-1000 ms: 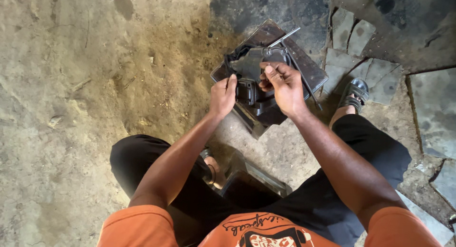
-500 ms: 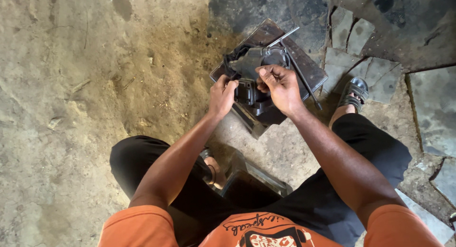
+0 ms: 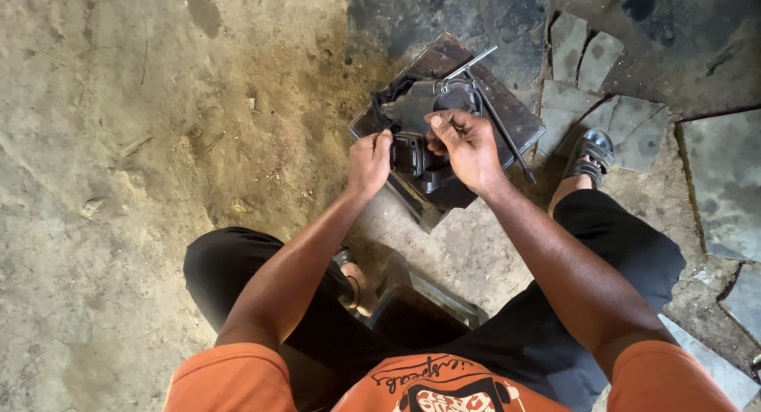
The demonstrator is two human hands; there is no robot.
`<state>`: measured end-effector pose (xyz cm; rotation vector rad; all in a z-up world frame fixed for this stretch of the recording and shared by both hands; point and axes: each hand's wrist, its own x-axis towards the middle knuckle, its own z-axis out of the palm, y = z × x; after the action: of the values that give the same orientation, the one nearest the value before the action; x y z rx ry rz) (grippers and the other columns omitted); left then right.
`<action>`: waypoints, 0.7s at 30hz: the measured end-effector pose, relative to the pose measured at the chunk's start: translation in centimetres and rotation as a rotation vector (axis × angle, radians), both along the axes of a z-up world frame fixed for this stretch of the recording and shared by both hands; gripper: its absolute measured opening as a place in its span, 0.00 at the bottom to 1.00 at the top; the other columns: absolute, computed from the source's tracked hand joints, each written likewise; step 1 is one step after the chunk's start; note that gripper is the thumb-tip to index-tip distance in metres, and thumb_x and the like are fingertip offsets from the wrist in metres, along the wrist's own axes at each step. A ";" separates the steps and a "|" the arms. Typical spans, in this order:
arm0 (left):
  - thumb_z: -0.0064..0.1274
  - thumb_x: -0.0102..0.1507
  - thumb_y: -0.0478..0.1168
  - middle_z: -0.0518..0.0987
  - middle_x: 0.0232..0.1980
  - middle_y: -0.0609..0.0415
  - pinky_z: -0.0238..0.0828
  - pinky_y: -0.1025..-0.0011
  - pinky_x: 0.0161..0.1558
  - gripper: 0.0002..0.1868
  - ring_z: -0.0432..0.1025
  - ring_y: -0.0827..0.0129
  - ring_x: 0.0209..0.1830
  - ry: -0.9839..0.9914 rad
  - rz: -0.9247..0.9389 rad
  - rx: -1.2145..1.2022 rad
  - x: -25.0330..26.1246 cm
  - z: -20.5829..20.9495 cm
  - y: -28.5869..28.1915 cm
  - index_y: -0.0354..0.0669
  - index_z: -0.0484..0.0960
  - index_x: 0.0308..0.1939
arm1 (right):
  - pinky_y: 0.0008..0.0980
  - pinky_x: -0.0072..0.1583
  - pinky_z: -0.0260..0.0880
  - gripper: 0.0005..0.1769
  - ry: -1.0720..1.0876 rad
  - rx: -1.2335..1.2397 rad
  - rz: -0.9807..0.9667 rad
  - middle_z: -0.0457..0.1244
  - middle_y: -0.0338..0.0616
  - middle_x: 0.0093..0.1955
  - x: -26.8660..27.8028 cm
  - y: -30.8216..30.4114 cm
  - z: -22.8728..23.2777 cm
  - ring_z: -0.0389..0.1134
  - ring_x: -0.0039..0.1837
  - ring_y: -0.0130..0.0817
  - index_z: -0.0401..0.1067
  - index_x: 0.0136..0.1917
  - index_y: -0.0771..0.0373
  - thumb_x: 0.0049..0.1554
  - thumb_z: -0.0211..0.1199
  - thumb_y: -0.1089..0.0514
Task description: The person sits on a low stool and works on a mechanical part, likely a starter motor, using a wrench to tighten bolts. They manipulate the part with both hands, turning it over to access different sides and securing components.
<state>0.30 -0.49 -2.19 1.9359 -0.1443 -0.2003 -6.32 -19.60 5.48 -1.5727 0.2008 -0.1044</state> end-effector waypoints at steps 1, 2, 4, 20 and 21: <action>0.47 0.71 0.50 0.74 0.19 0.55 0.68 0.70 0.26 0.24 0.73 0.71 0.21 -0.023 0.007 -0.004 0.0 -0.2 -0.1 0.35 0.80 0.28 | 0.26 0.44 0.72 0.18 0.008 -0.006 -0.002 0.68 0.39 0.41 0.0 0.0 0.0 0.69 0.43 0.23 0.76 0.58 0.71 0.67 0.59 0.52; 0.47 0.71 0.50 0.73 0.19 0.54 0.68 0.69 0.27 0.25 0.72 0.71 0.22 -0.047 0.015 -0.008 0.0 -0.2 -0.1 0.34 0.80 0.28 | 0.26 0.44 0.72 0.19 0.004 0.001 -0.005 0.68 0.39 0.42 -0.1 0.0 0.0 0.69 0.43 0.23 0.76 0.58 0.71 0.67 0.59 0.51; 0.48 0.70 0.50 0.73 0.21 0.55 0.70 0.65 0.26 0.25 0.71 0.71 0.21 0.144 0.032 -0.146 -0.1 0.3 0.0 0.33 0.79 0.27 | 0.25 0.44 0.72 0.19 -0.003 0.017 -0.005 0.67 0.39 0.42 0.0 0.1 -0.1 0.69 0.43 0.23 0.76 0.58 0.71 0.67 0.59 0.51; 0.46 0.69 0.46 0.73 0.18 0.54 0.53 0.67 0.19 0.23 0.65 0.70 0.17 -0.039 0.073 0.057 1.2 -1.8 0.4 0.38 0.79 0.22 | 0.26 0.44 0.74 0.18 0.038 0.028 -0.008 0.69 0.40 0.42 -0.1 0.1 0.2 0.71 0.43 0.25 0.76 0.57 0.69 0.67 0.60 0.51; 0.47 0.70 0.45 0.74 0.23 0.54 0.56 0.68 0.20 0.20 0.65 0.71 0.19 -0.125 0.048 0.022 1.2 -1.5 0.4 0.39 0.80 0.26 | 0.26 0.44 0.75 0.17 0.048 0.063 -0.009 0.69 0.40 0.43 -0.1 0.2 0.2 0.71 0.43 0.25 0.76 0.57 0.69 0.67 0.60 0.52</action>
<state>1.51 -0.13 -3.72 1.9724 -0.1787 -0.0496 -6.44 -19.43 5.71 -1.5129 0.2466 -0.0672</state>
